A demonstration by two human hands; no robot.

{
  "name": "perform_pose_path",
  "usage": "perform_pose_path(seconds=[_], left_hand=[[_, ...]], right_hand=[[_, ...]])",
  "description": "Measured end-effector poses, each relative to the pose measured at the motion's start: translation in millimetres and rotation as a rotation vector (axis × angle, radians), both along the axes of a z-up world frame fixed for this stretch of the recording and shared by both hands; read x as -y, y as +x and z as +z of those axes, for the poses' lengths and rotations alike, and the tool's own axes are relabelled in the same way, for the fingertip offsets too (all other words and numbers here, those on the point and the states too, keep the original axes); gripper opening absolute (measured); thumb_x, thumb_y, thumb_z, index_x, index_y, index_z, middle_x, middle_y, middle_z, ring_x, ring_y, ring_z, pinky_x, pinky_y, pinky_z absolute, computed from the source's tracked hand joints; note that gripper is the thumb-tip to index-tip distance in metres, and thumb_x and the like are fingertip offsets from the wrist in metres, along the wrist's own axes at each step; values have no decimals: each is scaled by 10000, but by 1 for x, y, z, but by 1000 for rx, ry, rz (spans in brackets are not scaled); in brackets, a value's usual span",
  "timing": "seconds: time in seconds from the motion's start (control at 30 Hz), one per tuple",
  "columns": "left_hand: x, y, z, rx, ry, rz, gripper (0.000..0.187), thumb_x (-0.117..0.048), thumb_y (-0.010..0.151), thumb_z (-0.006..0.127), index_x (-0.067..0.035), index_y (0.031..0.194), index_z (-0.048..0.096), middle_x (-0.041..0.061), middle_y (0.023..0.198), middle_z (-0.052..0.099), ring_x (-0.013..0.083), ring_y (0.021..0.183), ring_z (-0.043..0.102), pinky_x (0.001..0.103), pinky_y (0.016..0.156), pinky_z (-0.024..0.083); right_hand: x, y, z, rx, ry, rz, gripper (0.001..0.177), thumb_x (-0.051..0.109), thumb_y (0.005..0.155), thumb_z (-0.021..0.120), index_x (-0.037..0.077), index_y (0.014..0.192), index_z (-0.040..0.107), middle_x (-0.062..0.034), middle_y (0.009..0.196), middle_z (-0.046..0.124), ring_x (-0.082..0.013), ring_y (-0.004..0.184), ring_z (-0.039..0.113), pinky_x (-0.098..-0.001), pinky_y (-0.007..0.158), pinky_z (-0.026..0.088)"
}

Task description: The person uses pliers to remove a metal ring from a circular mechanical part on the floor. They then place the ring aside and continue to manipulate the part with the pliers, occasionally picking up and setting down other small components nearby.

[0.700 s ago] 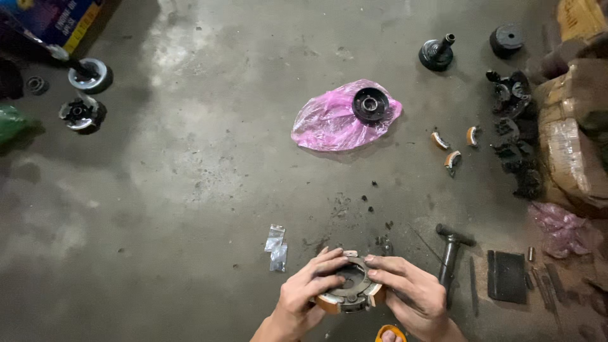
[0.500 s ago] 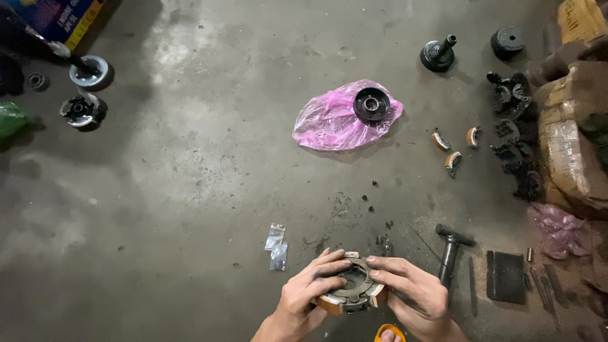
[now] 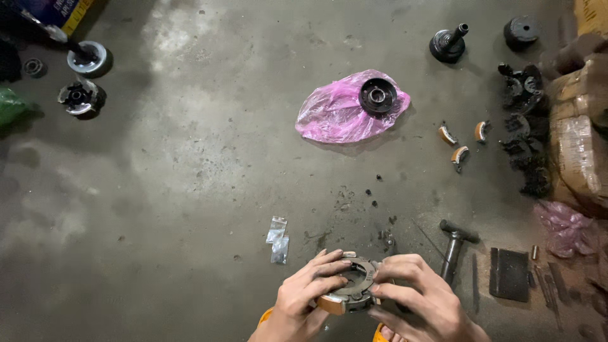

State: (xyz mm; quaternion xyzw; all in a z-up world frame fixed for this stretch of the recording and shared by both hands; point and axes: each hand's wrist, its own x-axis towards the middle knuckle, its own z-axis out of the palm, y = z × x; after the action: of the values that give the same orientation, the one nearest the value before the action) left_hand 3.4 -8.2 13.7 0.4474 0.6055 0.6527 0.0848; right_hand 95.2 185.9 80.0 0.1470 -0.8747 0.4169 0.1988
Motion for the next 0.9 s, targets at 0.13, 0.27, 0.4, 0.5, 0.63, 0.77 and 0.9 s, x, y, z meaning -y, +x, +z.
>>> perform_pose_path(seconds=[0.13, 0.27, 0.4, 0.5, 0.63, 0.77, 0.9], left_hand=[[4, -2, 0, 5, -34, -33, 204, -124, 975, 474, 13, 1052, 604, 234, 1197, 632, 439, 1197, 600, 550, 1049, 460], [6, -2, 7, 72, -80, 18, 266, -209, 1010, 443, -14, 1027, 623, 203, 1177, 654, 421, 1194, 614, 562, 1053, 455], [8, -6, 1, 16, -77, -37, 306, -236, 1023, 410, -5, 1057, 607, 218, 1214, 627, 446, 1211, 593, 587, 1062, 430], [8, -4, -11, -12, -51, -57, 220, -182, 988, 495, -6, 1062, 605, 235, 1218, 621, 473, 1232, 564, 589, 1079, 402], [5, 0, -5, -2, -66, -35, 198, -170, 979, 506, -15, 1041, 612, 217, 1190, 642, 450, 1211, 589, 568, 1062, 437], [1, 0, -2, 58, -19, -77, 222, -155, 999, 447, 3, 1069, 586, 235, 1167, 640, 433, 1156, 623, 540, 1018, 513], [3, -2, 2, 57, -30, -101, 264, -197, 1011, 422, 4, 1049, 588, 240, 1178, 643, 425, 1165, 624, 523, 1018, 503]], right_hand=[[1, -5, 3, 31, 48, 53, 261, 260, 906, 612, 7, 955, 650, -147, 949, 661, -271, 866, 665, -370, 831, 570], [6, -11, 9, 36, 57, 8, 167, 167, 851, 675, 14, 916, 656, -129, 910, 660, -264, 810, 652, -352, 767, 570], [4, -13, 7, 51, 55, 65, 184, 142, 827, 731, 29, 947, 650, -124, 948, 660, -265, 844, 653, -354, 796, 574], [-5, -10, -4, 142, 64, 161, 135, 181, 890, 655, 67, 959, 629, -96, 931, 583, -259, 844, 595, -381, 793, 531], [-2, -18, 16, 302, 20, 206, 90, 122, 909, 616, 48, 880, 575, -106, 904, 534, -265, 862, 563, -363, 768, 493], [0, -17, 8, 393, -520, 282, 71, 105, 892, 652, 85, 837, 613, -124, 890, 527, -285, 860, 571, -396, 745, 479], [-13, -6, -13, 151, -686, 127, 151, 225, 877, 681, 99, 809, 634, -80, 771, 665, -267, 819, 625, -457, 853, 525]])
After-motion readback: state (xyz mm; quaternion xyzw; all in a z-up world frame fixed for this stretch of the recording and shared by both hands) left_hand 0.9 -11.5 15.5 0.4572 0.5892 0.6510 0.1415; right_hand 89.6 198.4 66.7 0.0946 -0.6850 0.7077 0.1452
